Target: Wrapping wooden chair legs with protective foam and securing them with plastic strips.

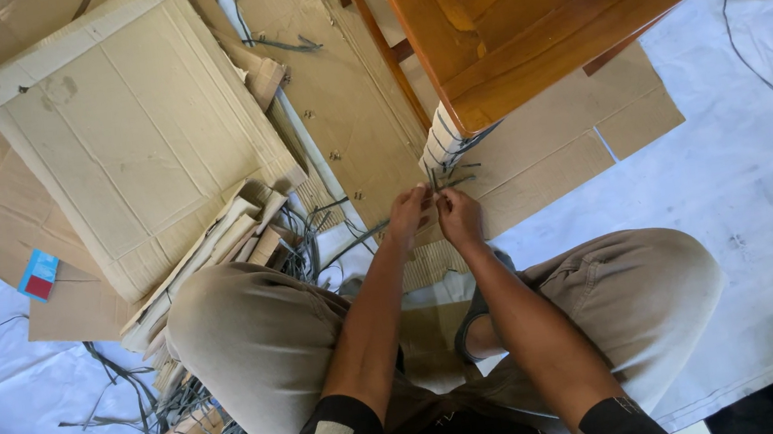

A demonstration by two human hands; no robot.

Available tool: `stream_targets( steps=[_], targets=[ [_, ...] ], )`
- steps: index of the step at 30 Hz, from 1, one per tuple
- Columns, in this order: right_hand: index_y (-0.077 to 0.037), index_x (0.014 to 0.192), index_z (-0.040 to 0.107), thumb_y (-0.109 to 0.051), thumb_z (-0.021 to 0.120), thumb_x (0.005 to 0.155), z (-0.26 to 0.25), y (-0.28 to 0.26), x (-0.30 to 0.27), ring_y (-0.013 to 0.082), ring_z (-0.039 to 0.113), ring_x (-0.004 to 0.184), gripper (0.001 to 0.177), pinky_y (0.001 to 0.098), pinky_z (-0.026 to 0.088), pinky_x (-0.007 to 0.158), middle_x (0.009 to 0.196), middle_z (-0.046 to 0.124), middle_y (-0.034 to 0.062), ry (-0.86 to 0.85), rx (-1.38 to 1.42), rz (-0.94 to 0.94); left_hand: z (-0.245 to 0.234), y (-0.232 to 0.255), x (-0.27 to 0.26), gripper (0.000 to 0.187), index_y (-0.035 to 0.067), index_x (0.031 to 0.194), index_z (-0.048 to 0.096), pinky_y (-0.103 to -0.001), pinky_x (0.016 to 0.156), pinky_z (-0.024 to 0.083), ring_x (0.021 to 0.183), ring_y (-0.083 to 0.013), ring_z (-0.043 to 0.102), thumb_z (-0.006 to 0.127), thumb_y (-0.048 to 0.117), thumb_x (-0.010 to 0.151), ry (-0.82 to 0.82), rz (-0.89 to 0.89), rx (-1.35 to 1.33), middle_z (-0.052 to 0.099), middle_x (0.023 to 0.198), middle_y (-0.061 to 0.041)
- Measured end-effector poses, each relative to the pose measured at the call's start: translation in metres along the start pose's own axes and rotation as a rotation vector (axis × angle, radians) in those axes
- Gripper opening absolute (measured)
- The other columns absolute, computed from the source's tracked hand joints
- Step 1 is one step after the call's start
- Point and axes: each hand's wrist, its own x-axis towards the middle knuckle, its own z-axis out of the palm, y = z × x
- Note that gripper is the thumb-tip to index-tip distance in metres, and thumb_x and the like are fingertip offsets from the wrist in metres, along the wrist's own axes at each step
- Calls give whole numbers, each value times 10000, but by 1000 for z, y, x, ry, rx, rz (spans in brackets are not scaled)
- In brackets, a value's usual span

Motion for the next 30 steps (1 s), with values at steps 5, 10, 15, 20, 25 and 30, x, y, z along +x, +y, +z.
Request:
stream_targets(
  steps=[5,10,15,20,25,30],
  targets=[
    [-138,946,739,-229,636,1000,7,11,2,408,713,885,148,526,561,772,857,730,155,-35,5,119,2,-4,6,542,32,1357,619,-486,982,536,1191,-270,622,737,403,980,-48,-68,-58,666,1285,-140],
    [-194,987,753,-255,599,986,8,11,8,393,710,1007,166,517,559,900,969,761,134,-161,-25,284,6,-2,7,401,91,1307,646,-437,940,553,1103,-212,632,727,302,976,-52,-96,-102,674,1174,-62],
    [-224,1021,789,-345,575,963,24,37,16,346,718,1032,252,488,559,912,1011,777,72,-193,-5,483,7,6,1,517,71,1418,573,-540,1062,523,1276,-312,626,710,362,1013,-49,-143,-193,651,1370,-154],
    [-176,924,786,-355,614,955,17,38,22,364,729,950,251,504,567,890,899,768,86,-220,-121,289,0,-25,36,467,82,1384,609,-379,897,573,1089,-224,681,652,324,986,-82,-130,-184,691,1177,-73],
    [-120,897,772,-299,639,972,6,20,19,391,724,893,235,519,573,839,833,737,133,-191,-106,145,-11,-23,35,255,213,1175,771,-442,969,557,1132,-299,700,666,184,944,12,302,621,781,1085,-47],
    [-181,1015,783,-337,780,865,4,32,21,332,722,969,217,468,567,875,919,737,111,-159,33,214,-20,-10,33,118,252,981,813,-478,817,623,927,-339,749,755,288,885,183,317,826,790,956,-57]
  ],
)
